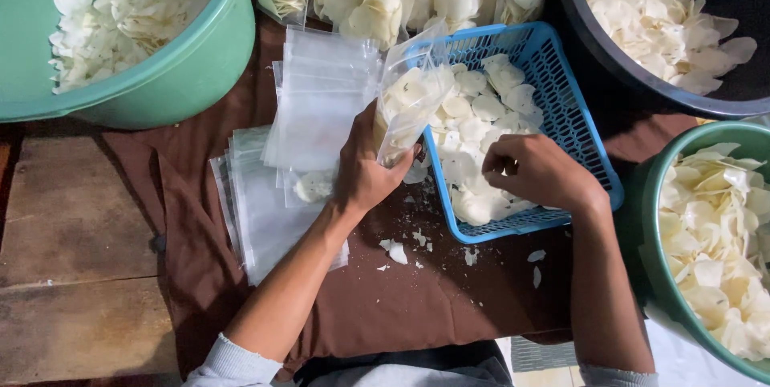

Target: Packaging thin white chips into plastic bags from a basket.

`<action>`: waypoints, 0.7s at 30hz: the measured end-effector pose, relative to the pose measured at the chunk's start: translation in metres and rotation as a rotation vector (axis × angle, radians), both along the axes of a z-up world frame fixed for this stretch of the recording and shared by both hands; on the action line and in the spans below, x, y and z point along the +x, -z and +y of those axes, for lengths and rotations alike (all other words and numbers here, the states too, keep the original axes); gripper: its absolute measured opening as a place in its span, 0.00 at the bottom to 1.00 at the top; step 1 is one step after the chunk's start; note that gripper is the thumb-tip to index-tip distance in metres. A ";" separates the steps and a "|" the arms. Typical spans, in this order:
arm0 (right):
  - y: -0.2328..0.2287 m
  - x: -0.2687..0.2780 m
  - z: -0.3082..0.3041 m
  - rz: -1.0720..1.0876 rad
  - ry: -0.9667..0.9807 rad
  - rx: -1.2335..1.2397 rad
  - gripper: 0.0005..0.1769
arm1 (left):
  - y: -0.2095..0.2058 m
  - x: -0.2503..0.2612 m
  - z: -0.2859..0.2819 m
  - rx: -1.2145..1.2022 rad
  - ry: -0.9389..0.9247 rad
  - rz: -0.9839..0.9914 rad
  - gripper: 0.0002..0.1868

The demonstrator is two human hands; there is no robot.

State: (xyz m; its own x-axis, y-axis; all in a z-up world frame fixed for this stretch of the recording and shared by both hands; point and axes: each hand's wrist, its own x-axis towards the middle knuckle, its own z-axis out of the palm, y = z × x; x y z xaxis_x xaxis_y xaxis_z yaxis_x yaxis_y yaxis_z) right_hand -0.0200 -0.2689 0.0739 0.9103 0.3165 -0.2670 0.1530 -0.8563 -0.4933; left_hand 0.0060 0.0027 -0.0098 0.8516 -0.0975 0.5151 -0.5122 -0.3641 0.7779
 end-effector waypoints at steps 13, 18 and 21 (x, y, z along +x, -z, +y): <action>0.033 0.002 0.002 0.035 0.002 -0.214 0.28 | -0.005 -0.001 0.001 0.032 0.009 -0.024 0.44; 0.027 0.004 0.007 -0.060 0.048 -0.160 0.11 | -0.003 -0.001 0.001 0.025 0.033 0.015 0.45; 0.021 -0.004 0.009 -0.001 0.009 -0.057 0.24 | 0.000 0.001 0.001 0.004 0.025 0.009 0.45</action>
